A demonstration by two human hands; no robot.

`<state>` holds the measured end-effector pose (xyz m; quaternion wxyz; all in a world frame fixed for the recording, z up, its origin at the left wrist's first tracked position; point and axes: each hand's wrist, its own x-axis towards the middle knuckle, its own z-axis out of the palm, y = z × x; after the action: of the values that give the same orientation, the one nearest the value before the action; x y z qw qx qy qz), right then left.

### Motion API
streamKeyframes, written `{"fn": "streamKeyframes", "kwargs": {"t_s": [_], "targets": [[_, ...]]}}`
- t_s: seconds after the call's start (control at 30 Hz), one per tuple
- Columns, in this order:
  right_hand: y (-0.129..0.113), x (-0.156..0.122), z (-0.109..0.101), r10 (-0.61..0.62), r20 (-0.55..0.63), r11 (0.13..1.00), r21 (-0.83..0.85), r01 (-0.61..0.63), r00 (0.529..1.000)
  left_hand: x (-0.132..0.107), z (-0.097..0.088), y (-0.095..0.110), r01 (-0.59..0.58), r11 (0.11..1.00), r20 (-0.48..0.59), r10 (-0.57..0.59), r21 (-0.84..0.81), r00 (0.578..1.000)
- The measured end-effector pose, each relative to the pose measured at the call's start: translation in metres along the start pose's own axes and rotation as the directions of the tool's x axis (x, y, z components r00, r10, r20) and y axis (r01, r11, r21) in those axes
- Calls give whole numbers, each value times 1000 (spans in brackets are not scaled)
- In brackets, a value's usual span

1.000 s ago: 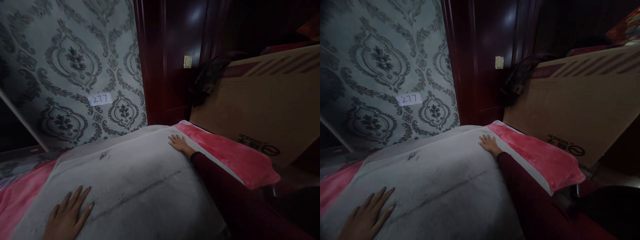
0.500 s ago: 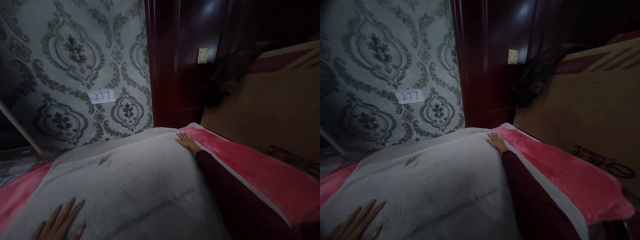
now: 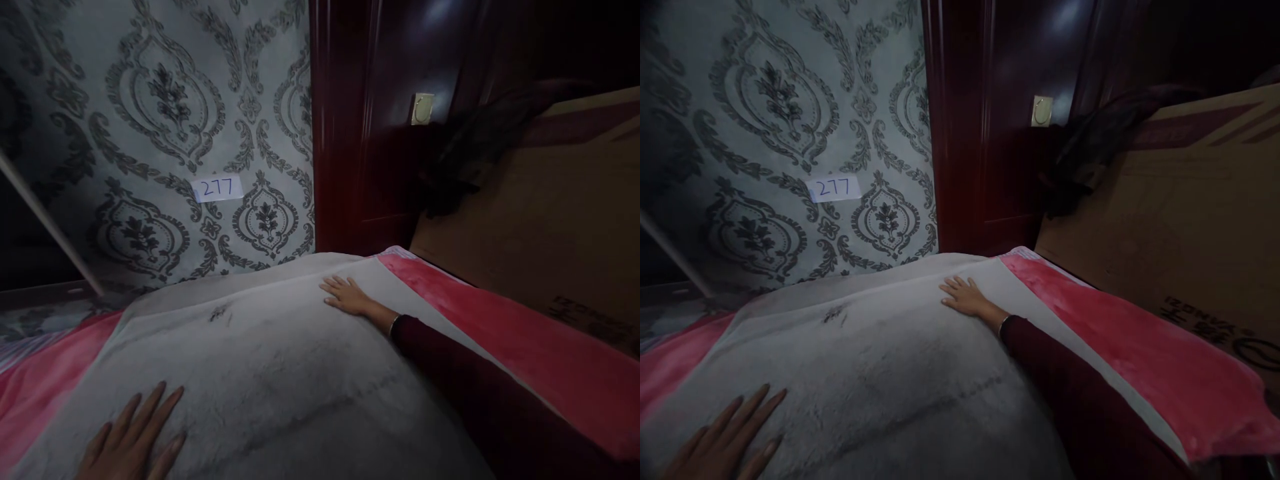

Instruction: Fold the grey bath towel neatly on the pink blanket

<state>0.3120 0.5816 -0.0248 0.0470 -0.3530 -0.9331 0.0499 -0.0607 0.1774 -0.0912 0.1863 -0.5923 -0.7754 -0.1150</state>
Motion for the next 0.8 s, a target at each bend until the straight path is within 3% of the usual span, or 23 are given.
{"fn": "streamKeyframes", "kwargs": {"t_s": [0.1,0.27,0.3,0.43,0.6,0.67,0.73,0.8], "targets": [[15,3,-1,191,-17,981,-24,-191,982,5,-16,11,38,999,78,-38,12,996],[40,-6,-14,483,6,876,-27,-482,876,10,-36,26,68,998,159,-68,6,985],[41,-13,-12,492,6,870,-28,-492,870,10,-36,28,71,997,157,-71,5,985],[55,-64,4,386,-46,920,-50,-388,921,11,-34,29,64,998,134,-63,0,989],[87,-131,-3,505,-30,861,-59,-505,863,16,-40,37,59,998,154,-59,6,986],[79,-146,-10,565,-29,823,-58,-565,825,18,-46,41,61,998,181,-62,9,982],[51,-157,-10,584,-82,805,-68,-589,808,20,-52,45,63,998,207,-63,9,976],[14,-168,-2,463,-117,876,-89,-473,879,22,-57,49,66,998,230,-66,9,971]]}}
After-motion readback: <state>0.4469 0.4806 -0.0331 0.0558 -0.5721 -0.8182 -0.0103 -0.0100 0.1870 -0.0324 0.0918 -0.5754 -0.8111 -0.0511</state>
